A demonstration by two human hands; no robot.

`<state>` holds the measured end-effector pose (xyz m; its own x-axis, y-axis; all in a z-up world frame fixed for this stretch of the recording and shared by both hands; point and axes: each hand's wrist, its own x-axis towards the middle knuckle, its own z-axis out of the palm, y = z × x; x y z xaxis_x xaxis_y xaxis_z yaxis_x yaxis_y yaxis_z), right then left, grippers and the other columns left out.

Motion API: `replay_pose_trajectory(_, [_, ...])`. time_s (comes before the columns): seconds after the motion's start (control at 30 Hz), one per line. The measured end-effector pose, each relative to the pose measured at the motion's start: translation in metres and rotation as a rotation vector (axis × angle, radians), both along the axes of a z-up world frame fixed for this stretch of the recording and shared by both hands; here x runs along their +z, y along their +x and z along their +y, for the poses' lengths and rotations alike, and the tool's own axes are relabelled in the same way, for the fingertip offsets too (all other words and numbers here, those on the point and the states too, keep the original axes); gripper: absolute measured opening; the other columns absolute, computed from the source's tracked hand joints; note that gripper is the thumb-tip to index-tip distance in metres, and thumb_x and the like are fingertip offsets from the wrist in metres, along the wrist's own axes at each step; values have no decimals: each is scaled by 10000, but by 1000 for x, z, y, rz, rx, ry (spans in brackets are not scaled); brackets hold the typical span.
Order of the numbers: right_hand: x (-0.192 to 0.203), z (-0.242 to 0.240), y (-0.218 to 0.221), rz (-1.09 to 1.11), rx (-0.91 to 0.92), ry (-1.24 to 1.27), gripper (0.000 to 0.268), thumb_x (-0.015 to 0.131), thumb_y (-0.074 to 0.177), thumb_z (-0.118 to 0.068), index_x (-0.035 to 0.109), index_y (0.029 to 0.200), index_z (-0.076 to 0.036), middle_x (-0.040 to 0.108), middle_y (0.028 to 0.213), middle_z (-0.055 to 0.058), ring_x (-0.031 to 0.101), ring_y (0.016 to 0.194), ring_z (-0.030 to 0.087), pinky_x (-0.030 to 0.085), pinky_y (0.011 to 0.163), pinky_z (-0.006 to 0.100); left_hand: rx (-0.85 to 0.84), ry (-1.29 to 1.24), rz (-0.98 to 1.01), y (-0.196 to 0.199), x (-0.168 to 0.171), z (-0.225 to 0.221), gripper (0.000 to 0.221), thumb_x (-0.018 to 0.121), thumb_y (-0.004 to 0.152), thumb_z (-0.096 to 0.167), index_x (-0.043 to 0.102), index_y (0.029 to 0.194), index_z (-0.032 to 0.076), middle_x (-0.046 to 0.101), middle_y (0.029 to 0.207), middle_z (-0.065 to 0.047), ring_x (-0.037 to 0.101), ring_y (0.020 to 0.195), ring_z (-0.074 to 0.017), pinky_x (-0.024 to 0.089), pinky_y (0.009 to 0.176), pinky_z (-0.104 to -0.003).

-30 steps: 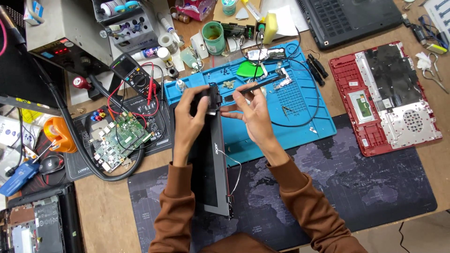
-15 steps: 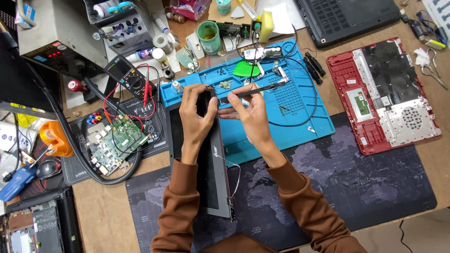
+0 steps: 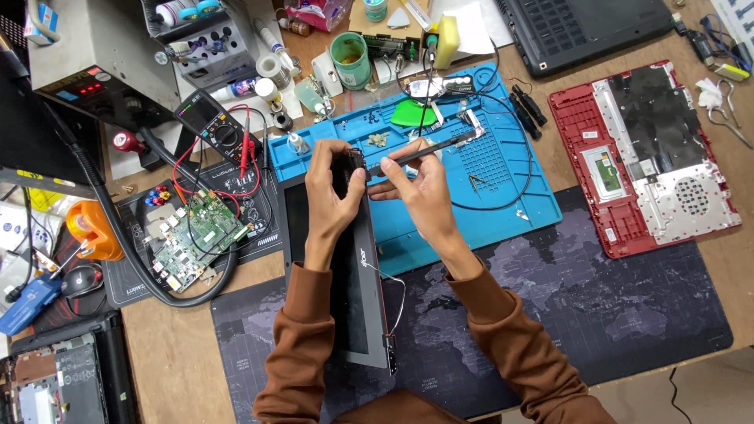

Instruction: Testing a motherboard with a multimeter and disassembling a laptop screen assembly.

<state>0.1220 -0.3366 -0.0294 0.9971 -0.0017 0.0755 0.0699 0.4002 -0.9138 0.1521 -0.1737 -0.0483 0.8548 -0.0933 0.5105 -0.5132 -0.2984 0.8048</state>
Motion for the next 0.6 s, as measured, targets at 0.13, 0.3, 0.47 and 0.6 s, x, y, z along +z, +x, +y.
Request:
replay_pose_trajectory(0.13, [2, 2, -2, 26, 8, 44, 163, 632, 1024, -93, 527, 1086, 15, 633, 951, 191, 780, 798, 401, 708, 707, 466, -20, 20, -19, 1, 6, 3, 243, 650, 926, 287, 590, 1057, 91, 532, 985, -72, 552, 896, -228, 462, 853, -368])
replay_pose_trajectory(0.3, [7, 11, -8, 15, 3, 92, 137, 636, 1016, -80, 537, 1050, 8, 650, 939, 185, 781, 838, 405, 701, 733, 490, -17, -82, 30, -1, 21, 9, 193, 683, 916, 258, 681, 1030, 103, 579, 1020, -33, 550, 951, -161, 469, 894, -328])
replay_pose_trajectory(0.47, [-3, 22, -15, 33, 9, -9, 118, 640, 1004, -62, 543, 1030, -1, 595, 944, 121, 778, 897, 341, 695, 743, 430, 6, -129, 39, -3, 23, 12, 208, 665, 927, 265, 684, 1045, 95, 556, 1014, -40, 513, 913, -135, 475, 838, -322])
replay_pose_trajectory(0.6, [3, 23, -18, -1, 11, -97, 94, 624, 1014, -45, 551, 1030, 11, 590, 937, 138, 779, 908, 336, 697, 731, 442, 32, -98, 1, 2, 15, 12, 196, 677, 912, 244, 692, 1035, 92, 562, 1008, -45, 541, 901, -160, 483, 821, -333])
